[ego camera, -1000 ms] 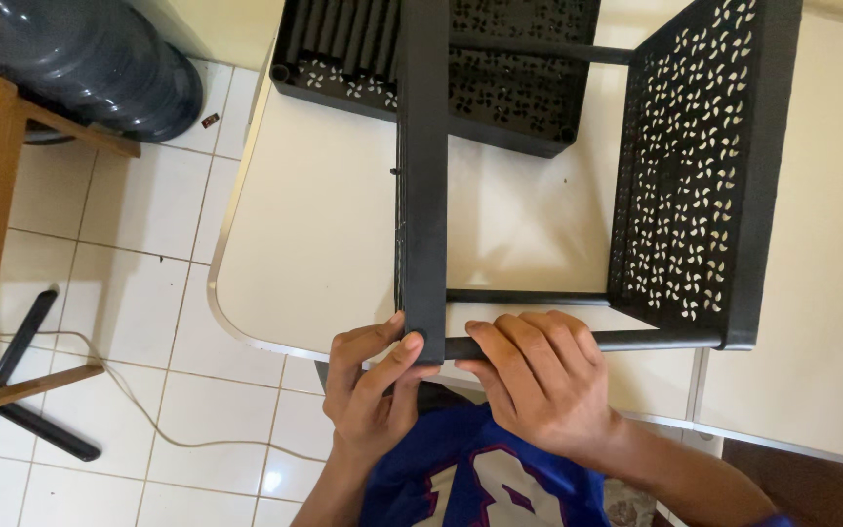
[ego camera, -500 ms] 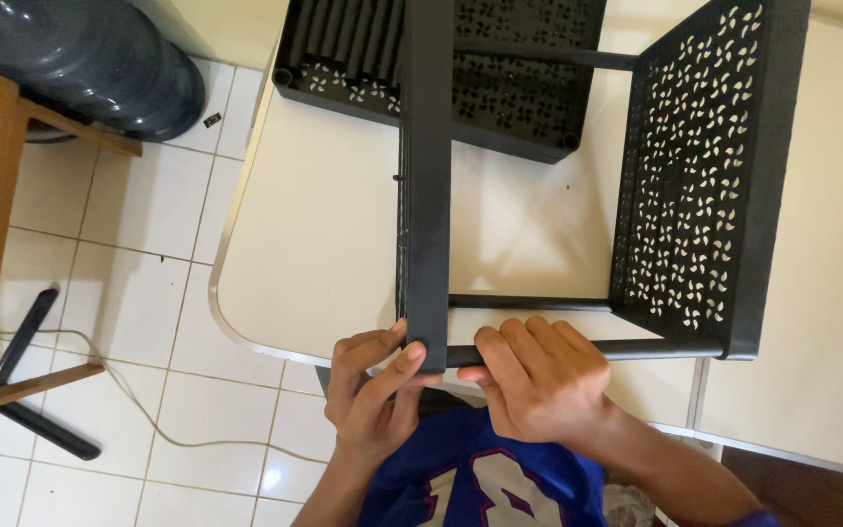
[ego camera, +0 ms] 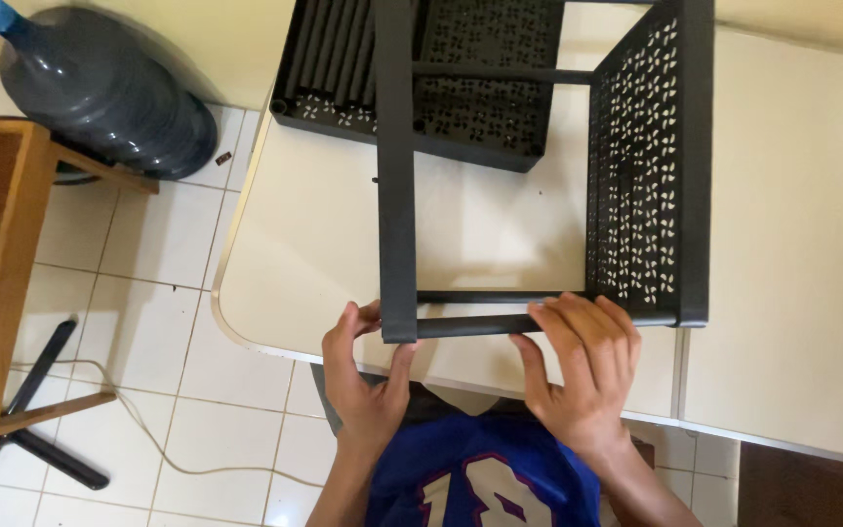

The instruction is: The person assembles a black plastic frame by inserting and snapping together perforated panels and tubular connectors. The person repeatedly rotates the partially assembled frame to align and secure each side, completing the rectangular structure on a white table.

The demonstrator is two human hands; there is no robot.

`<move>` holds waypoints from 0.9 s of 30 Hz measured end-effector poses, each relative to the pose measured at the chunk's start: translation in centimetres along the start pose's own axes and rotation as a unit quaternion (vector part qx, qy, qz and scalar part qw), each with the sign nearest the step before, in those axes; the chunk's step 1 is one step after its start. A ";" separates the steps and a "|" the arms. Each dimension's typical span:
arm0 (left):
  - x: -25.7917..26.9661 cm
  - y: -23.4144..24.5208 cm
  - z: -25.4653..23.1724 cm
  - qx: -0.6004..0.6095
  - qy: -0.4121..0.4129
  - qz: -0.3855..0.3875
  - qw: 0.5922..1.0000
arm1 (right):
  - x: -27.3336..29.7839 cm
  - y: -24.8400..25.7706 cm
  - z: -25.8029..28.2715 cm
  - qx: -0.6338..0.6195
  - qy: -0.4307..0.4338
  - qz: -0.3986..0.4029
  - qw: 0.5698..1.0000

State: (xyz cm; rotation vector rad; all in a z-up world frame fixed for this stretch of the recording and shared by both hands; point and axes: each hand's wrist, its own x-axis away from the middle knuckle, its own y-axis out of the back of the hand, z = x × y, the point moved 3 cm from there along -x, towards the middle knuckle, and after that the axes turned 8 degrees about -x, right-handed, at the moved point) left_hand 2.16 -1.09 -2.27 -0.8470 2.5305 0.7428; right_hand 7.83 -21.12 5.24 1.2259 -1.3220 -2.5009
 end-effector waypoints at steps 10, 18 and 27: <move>0.4 -1.0 -0.9 -0.076 0.034 0.005 0.997 | 5.0 3.5 -4.8 0.050 -0.172 -0.117 0.977; 0.3 -1.5 -1.4 -0.070 0.040 -0.036 0.996 | 7.1 2.6 -8.5 -0.090 -0.331 -0.122 0.931; -0.1 -1.2 -1.6 -0.100 0.050 -0.072 0.991 | 7.7 -0.5 -12.0 -0.299 -0.306 -0.129 0.895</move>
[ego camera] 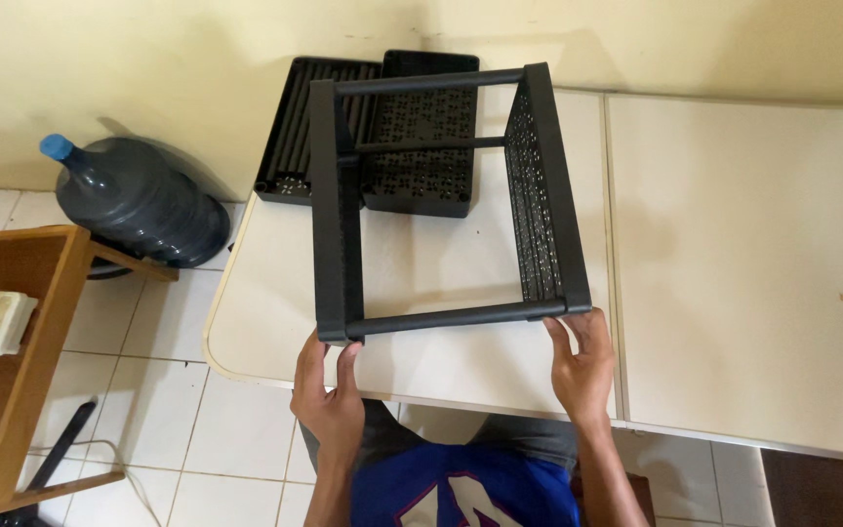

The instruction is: The person assembles a black plastic frame by inserting and snapping together perforated panels and tubular connectors. The person repeatedly rotates the partially assembled frame to align and secure each side, completing the rectangular structure on a white table.

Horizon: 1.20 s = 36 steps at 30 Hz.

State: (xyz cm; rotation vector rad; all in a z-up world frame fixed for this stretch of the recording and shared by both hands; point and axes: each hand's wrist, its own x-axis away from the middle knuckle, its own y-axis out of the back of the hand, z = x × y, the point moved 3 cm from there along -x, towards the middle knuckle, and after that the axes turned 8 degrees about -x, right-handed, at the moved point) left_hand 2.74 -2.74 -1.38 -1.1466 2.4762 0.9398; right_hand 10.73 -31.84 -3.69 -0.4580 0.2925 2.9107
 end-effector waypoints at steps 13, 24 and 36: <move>-4.2 5.7 -4.0 0.104 -0.128 -0.036 0.986 | -2.0 3.3 8.6 -0.034 0.074 0.007 0.997; -7.7 10.9 -7.9 0.206 -0.188 -0.008 0.960 | -1.8 5.4 18.0 -0.103 0.116 -0.001 0.988; -9.7 12.1 -9.6 0.361 -0.126 0.094 0.919 | -4.7 3.8 21.2 -0.081 0.048 -0.039 0.995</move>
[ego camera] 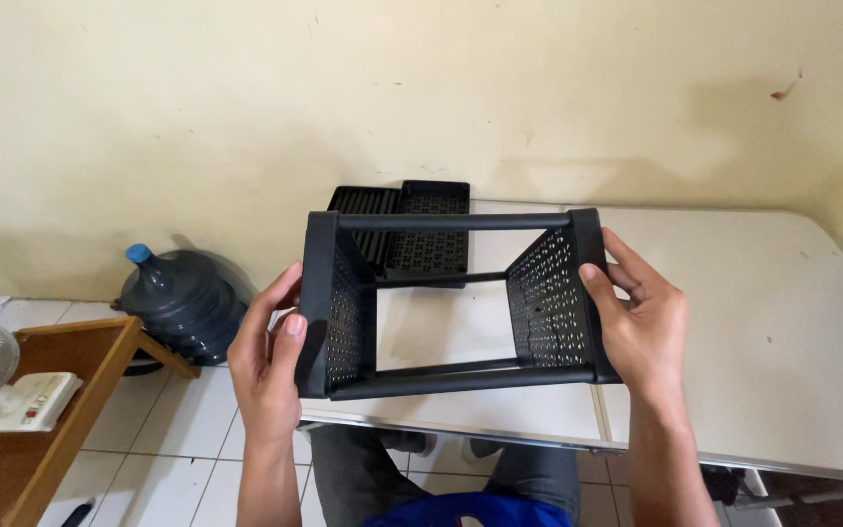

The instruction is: The person assembles a black plastic frame by inserting and snapping together perforated panels and tubular connectors. The person repeatedly rotates the partially assembled frame to align and secure each side, completing the rectangular structure on a white table.

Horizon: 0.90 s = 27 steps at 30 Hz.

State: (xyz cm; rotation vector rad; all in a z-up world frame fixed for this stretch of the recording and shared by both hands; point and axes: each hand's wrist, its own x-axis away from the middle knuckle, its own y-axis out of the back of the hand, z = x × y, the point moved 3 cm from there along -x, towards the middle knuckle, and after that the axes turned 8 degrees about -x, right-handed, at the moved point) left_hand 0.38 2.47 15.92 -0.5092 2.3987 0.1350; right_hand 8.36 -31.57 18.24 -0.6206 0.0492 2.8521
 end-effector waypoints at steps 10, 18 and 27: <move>-0.1 -0.4 3.1 -0.148 0.050 -0.055 0.986 | -3.3 -2.2 -2.3 0.090 -0.031 0.039 0.995; -0.8 -1.7 3.5 -0.184 -0.053 -0.071 0.979 | -4.5 -3.4 -2.2 0.163 -0.026 0.053 0.985; -0.1 -2.9 3.5 -0.262 -0.071 -0.088 0.958 | -2.4 -4.6 -0.9 0.420 0.160 0.117 0.886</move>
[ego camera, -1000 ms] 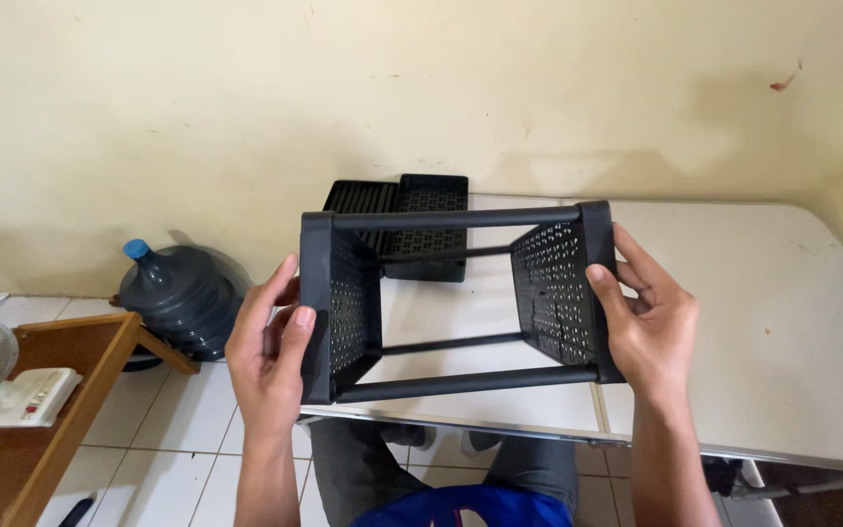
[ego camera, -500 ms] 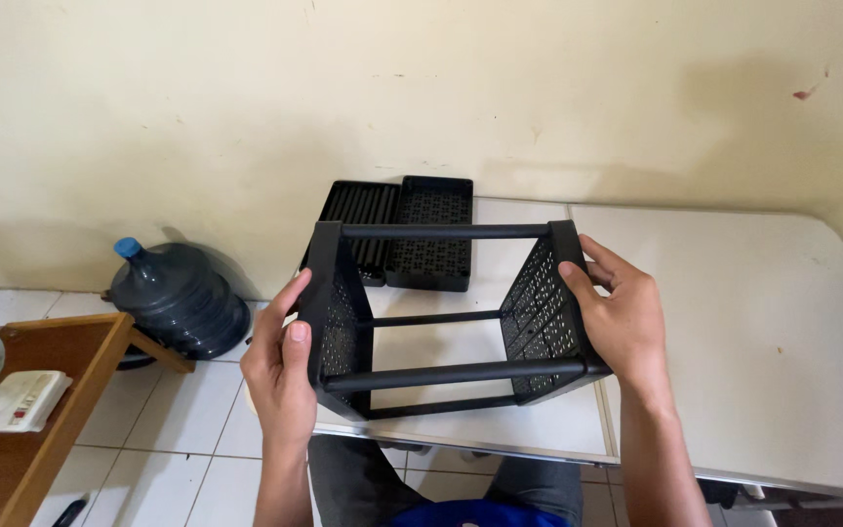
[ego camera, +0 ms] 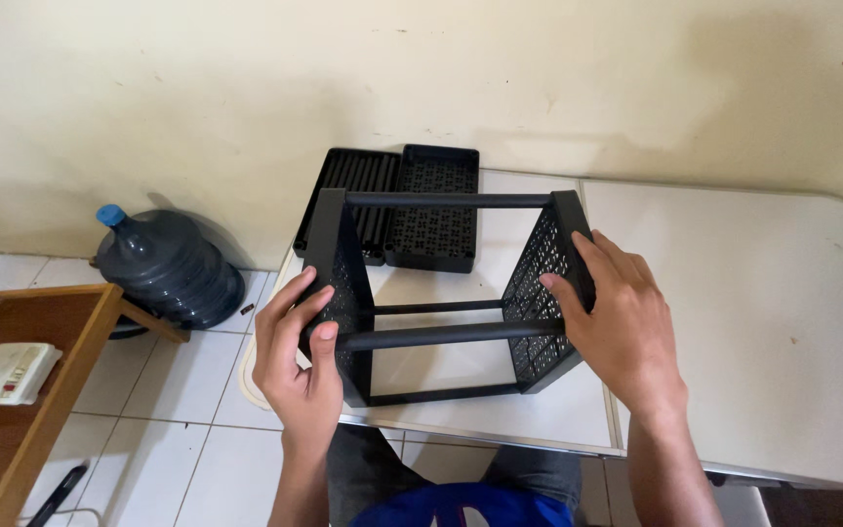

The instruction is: The person assembles a black plastic frame by inserting and snapping together perforated panels and tubular connectors. The person repeatedly rotates the partially assembled frame to align and secure each side, completing the rectangular structure on a white table.

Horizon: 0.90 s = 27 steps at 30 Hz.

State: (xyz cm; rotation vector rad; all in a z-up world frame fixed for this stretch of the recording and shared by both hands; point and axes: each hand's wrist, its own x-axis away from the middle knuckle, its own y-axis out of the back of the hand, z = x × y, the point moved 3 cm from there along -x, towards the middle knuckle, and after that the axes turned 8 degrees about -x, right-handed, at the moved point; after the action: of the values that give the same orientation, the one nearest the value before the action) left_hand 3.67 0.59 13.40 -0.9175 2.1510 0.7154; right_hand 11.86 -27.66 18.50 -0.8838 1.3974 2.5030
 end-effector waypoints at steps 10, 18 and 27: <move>0.8 0.5 -0.3 -0.037 -0.041 0.032 0.998 | 2.9 -0.7 3.2 0.029 0.113 -0.024 0.993; 1.6 0.5 0.2 -0.046 -0.056 0.035 0.997 | 3.5 -2.8 6.1 -0.047 0.146 0.011 0.988; 3.5 0.6 1.1 -0.063 -0.033 -0.011 0.997 | 3.5 -5.1 9.7 -0.089 0.207 0.031 0.974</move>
State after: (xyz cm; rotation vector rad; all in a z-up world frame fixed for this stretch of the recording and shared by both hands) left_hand 1.80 0.32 10.24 -0.9668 2.0540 0.8672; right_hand 6.89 -17.46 16.59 -1.4913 1.3312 2.6260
